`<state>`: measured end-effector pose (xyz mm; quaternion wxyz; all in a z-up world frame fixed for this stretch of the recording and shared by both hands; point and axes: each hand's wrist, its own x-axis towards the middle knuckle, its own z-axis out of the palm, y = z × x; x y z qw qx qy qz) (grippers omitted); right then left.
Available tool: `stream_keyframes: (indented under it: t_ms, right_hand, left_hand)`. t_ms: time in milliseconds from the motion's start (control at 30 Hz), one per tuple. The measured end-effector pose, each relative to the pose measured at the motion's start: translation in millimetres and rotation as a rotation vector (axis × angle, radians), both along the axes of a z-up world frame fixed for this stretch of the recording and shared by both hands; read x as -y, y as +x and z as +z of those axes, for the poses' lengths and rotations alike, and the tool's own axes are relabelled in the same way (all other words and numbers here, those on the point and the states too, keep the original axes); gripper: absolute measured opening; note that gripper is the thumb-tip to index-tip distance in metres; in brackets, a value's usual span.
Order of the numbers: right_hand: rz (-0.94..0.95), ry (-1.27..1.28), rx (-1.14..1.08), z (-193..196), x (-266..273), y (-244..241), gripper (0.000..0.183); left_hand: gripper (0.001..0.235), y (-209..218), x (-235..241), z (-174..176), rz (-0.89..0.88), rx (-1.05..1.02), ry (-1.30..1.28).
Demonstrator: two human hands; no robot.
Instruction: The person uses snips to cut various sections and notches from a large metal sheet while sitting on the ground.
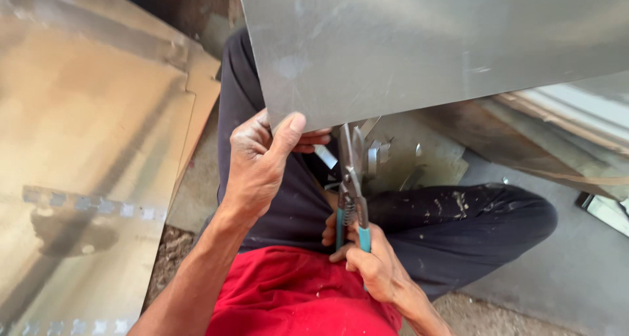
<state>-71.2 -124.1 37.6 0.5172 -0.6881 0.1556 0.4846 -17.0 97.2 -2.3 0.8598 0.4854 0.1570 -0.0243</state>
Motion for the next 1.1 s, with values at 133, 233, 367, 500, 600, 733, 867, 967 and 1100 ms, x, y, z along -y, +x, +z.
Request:
stream_keyframes:
  t_ms: [133, 233, 367, 500, 600, 733, 867, 967, 1100]
  right_hand:
    - [0.052, -0.001, 0.034, -1.1, -4.6, 6.4, 0.057]
    - [0.088, -0.072, 0.016, 0.7, -8.6, 11.1, 0.058]
    - [0.126, -0.096, 0.129, 1.6, -16.4, 21.5, 0.055]
    - [0.165, -0.149, 0.175, 5.9, -17.3, 27.8, 0.048]
    - [0.159, -0.179, 0.205, 4.6, -15.8, 27.9, 0.039]
    - [0.181, -0.211, 0.238, -1.9, -9.6, 29.8, 0.019]
    - [0.170, -0.211, 0.264, -7.6, -5.2, 26.6, 0.009]
    - [0.138, -0.148, 0.280, -14.7, 0.8, 23.2, 0.009]
    - [0.166, -0.081, 0.126, -22.5, 34.6, 27.4, 0.017]
  left_hand:
    - [0.026, 1.8, -3.6, 0.2, -0.004, 0.017, 0.005]
    - [0.026, 2.3, -5.5, 1.5, -0.015, 0.020, 0.012]
    - [0.024, 1.0, -4.4, 1.3, 0.010, 0.000, -0.002]
    - [0.023, 2.7, -5.7, 0.6, -0.001, -0.031, 0.010]
    - [0.024, 3.0, -7.6, 1.9, -0.018, -0.057, 0.032]
    - [0.025, 4.0, -8.4, 4.9, -0.018, -0.059, 0.039]
    - [0.027, 10.1, -13.5, 5.8, 0.023, -0.037, 0.144]
    - [0.053, 36.9, -16.9, -10.7, 0.139, -0.153, 0.500]
    - [0.058, 43.9, -6.4, -31.2, 0.243, -0.114, 0.598]
